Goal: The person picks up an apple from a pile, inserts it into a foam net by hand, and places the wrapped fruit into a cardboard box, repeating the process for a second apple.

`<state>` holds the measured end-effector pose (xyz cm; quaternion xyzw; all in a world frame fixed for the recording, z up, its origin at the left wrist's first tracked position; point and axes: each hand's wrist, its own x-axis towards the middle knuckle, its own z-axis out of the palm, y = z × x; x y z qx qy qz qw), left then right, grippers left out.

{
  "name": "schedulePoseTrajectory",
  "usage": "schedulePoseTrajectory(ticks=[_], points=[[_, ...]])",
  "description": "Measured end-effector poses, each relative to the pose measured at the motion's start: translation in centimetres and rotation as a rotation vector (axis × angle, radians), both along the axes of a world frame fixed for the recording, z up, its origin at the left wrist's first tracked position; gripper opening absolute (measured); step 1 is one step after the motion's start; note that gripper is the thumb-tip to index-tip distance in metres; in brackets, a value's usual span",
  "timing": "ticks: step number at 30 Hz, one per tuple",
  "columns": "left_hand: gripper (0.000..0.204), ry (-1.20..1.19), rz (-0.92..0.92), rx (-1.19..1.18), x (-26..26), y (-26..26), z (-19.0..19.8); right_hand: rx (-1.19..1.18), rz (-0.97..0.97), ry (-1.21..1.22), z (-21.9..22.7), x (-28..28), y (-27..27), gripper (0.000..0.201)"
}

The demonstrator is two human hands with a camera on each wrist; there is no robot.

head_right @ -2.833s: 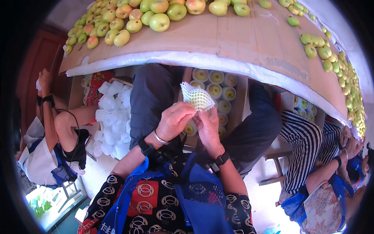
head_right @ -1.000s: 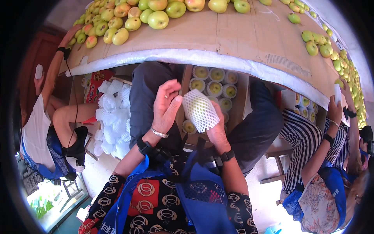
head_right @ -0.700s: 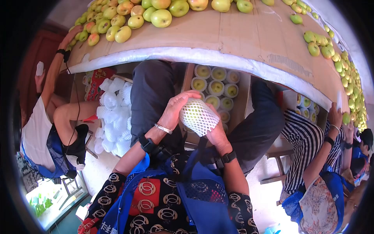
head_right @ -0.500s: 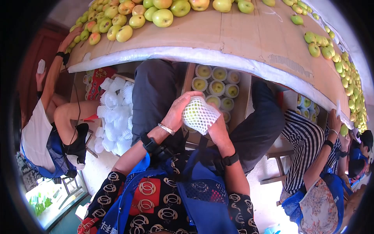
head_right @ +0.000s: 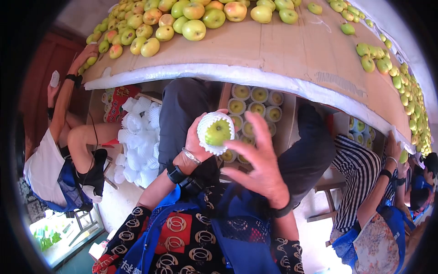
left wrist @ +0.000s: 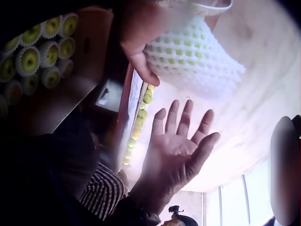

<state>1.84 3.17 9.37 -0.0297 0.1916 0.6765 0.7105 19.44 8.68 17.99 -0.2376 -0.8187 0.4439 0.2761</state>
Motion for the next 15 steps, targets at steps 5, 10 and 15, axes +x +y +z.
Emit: schedulePoseTrajectory(ticks=[5,10,15], points=[[0.049,0.034,-0.027,0.033,0.2,-0.1,0.2,0.193,-0.021,0.003,-2.5,-2.3,-0.7,0.034],[0.047,-0.045,0.019,-0.038,0.5,0.0,0.3,0.161,-0.103,0.078,-2.2,-2.7,-0.8,0.021],[0.047,0.054,0.011,0.024,0.1,0.1,-0.2,0.034,-0.139,0.081,-2.8,-2.0,-0.4,0.023]])
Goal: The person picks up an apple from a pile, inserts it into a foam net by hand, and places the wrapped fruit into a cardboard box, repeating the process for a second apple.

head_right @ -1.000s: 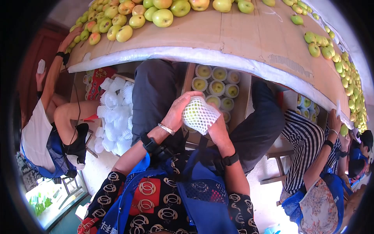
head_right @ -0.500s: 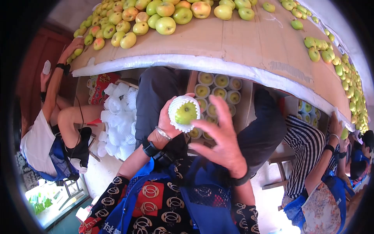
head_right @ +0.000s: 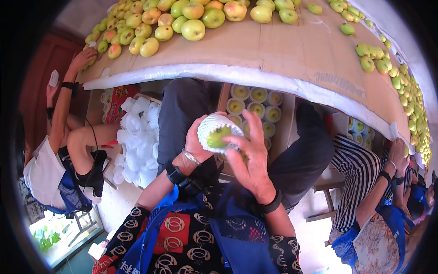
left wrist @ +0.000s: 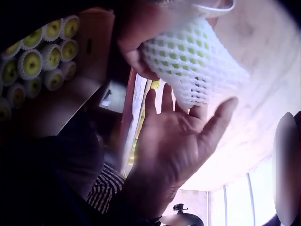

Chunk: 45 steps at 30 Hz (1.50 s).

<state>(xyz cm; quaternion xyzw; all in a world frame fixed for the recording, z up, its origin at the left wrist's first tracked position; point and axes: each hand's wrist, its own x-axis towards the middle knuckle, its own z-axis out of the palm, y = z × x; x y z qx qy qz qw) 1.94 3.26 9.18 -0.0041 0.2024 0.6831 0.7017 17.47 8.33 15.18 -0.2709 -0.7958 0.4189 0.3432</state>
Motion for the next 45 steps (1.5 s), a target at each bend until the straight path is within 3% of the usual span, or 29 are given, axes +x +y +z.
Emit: schedulePoseTrajectory(ticks=[5,7,10,28,33,36,45], points=[[0.041,0.114,0.014,-0.028,0.4,-0.3,-0.3,0.079,-0.086,-0.183,-0.2,-0.2,0.1,0.034],[0.039,0.138,0.026,-0.062,0.7,-0.3,0.1,0.097,-0.043,-0.442,0.5,-0.4,0.1,0.041],[0.037,0.197,0.008,-0.094,0.7,-0.2,0.9,0.160,-0.054,-0.470,0.7,-0.7,0.0,0.049],[0.036,0.139,0.008,-0.193,0.7,0.0,0.3,0.232,-0.228,-0.298,-1.5,-1.5,-0.7,0.045],[0.036,0.168,0.069,-0.010,0.4,-0.1,-0.1,0.259,-0.195,-0.258,-2.0,-1.7,-0.8,0.044],[0.035,0.213,0.104,-0.113,0.8,0.0,1.8,0.246,-0.193,-0.267,-1.8,-1.8,-0.6,0.043],[0.035,0.140,0.137,-0.104,0.5,-0.4,0.0,0.155,-0.112,-0.298,-1.4,-1.1,-0.2,0.046]])
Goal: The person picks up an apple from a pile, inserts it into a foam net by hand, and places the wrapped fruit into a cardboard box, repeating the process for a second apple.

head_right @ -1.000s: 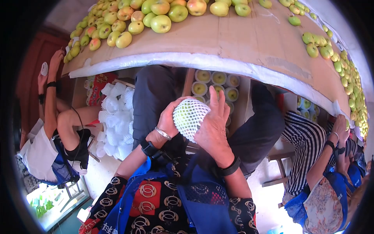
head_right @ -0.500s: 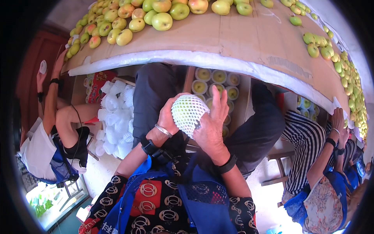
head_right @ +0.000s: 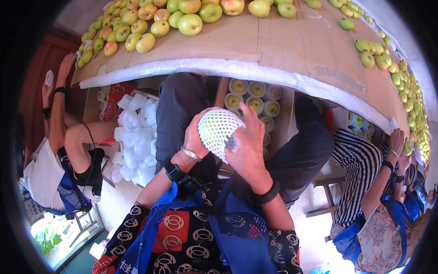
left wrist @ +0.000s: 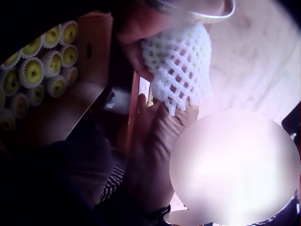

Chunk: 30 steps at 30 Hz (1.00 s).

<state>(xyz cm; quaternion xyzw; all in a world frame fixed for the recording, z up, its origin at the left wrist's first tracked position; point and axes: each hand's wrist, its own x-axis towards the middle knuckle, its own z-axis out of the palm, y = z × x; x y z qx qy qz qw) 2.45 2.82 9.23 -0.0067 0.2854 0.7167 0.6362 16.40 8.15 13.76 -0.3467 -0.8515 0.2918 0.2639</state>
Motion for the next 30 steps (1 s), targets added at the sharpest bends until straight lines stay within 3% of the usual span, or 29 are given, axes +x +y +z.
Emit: schedulePoseTrajectory(ticks=[1,2,4,6,8,9,10,13,14,16,17,19,20,23,24,26,30], points=[[0.035,0.001,0.000,-0.002,0.2,-0.1,0.2,-0.081,0.029,-0.031,0.6,0.4,0.2,0.047],[0.034,0.213,0.035,-0.014,0.6,-0.3,0.6,-0.081,0.031,-0.030,0.9,0.8,0.3,0.047],[0.033,0.423,0.069,-0.026,0.6,-0.2,0.8,-0.304,-0.092,0.107,1.2,1.6,0.7,0.047],[0.034,0.031,-0.055,0.019,0.2,0.3,0.2,-0.262,-0.066,0.150,1.1,2.1,1.1,0.055],[0.036,0.041,-0.065,0.002,0.4,0.2,-0.9,-0.233,-0.257,0.422,2.0,1.7,0.9,0.067],[0.039,0.057,-0.069,-0.016,0.3,0.2,-0.9,-0.213,-0.244,0.449,1.6,2.0,1.1,0.073],[0.039,0.063,-0.067,-0.017,0.1,0.1,-0.9,-0.215,-0.242,0.456,1.3,2.1,1.1,0.073],[0.056,-0.299,-0.112,0.020,-0.2,0.4,0.6,-0.275,-0.126,0.535,1.3,2.4,0.9,0.066],[0.056,-0.270,-0.107,-0.043,-0.1,0.4,1.3,-0.275,-0.128,0.533,1.2,2.6,0.8,0.066],[0.053,-0.227,-0.164,0.053,-0.1,0.1,1.5,-0.296,-0.106,0.713,0.8,2.6,0.6,0.049],[0.053,-0.225,-0.166,0.052,-0.2,0.1,1.0,-0.296,-0.107,0.716,0.7,2.9,0.6,0.049],[0.048,-0.123,-0.097,-0.001,0.0,0.1,0.1,-0.028,0.038,0.524,1.1,3.3,0.7,0.024],[0.048,-0.123,-0.096,-0.001,0.0,0.1,-0.3,0.010,0.014,0.440,1.3,3.0,0.2,0.009],[0.040,0.019,-0.093,0.056,0.2,0.3,0.5,0.027,-0.017,0.185,1.5,1.6,-0.4,0.015],[0.040,0.020,-0.093,0.058,0.3,0.4,0.5,0.029,-0.017,0.186,0.9,1.6,-0.4,0.015],[0.042,0.087,-0.092,0.006,0.3,0.3,0.5,-0.205,-0.092,0.329,0.0,1.4,-0.2,0.023],[0.042,0.160,-0.077,-0.013,0.4,0.2,0.0,-0.229,0.016,0.389,-1.5,1.5,-0.1,0.041]])
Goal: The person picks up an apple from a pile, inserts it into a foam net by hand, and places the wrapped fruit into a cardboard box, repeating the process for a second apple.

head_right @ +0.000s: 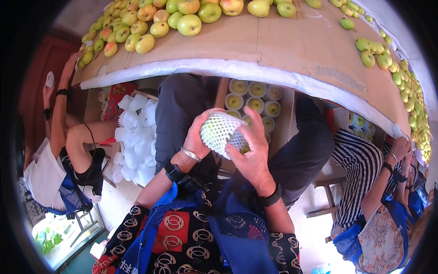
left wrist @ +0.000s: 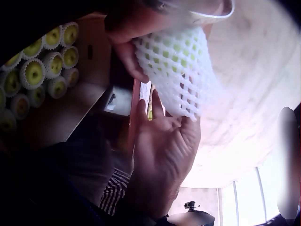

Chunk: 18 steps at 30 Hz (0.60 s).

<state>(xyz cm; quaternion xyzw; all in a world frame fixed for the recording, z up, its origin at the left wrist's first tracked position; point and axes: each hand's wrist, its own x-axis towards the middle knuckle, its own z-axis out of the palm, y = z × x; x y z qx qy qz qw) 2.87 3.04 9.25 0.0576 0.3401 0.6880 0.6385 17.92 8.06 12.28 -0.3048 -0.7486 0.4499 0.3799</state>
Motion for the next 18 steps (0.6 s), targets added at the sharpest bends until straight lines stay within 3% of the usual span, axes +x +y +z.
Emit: schedulePoseTrajectory(ticks=[3,5,8,18], points=[[0.036,-0.025,0.016,-0.001,-0.1,-0.1,0.0,0.006,0.005,0.032,0.1,-0.4,0.1,0.050],[0.030,0.162,-0.038,-0.018,-0.1,-0.1,-0.2,0.026,0.006,0.001,0.0,-0.7,0.1,0.053],[0.020,0.260,-0.066,-0.084,0.1,0.1,0.2,0.052,0.003,-0.073,0.1,-0.9,0.1,0.056],[0.023,0.295,-0.095,-0.037,0.0,-0.1,-0.7,0.219,0.033,-0.417,1.9,-1.7,0.6,0.059]])
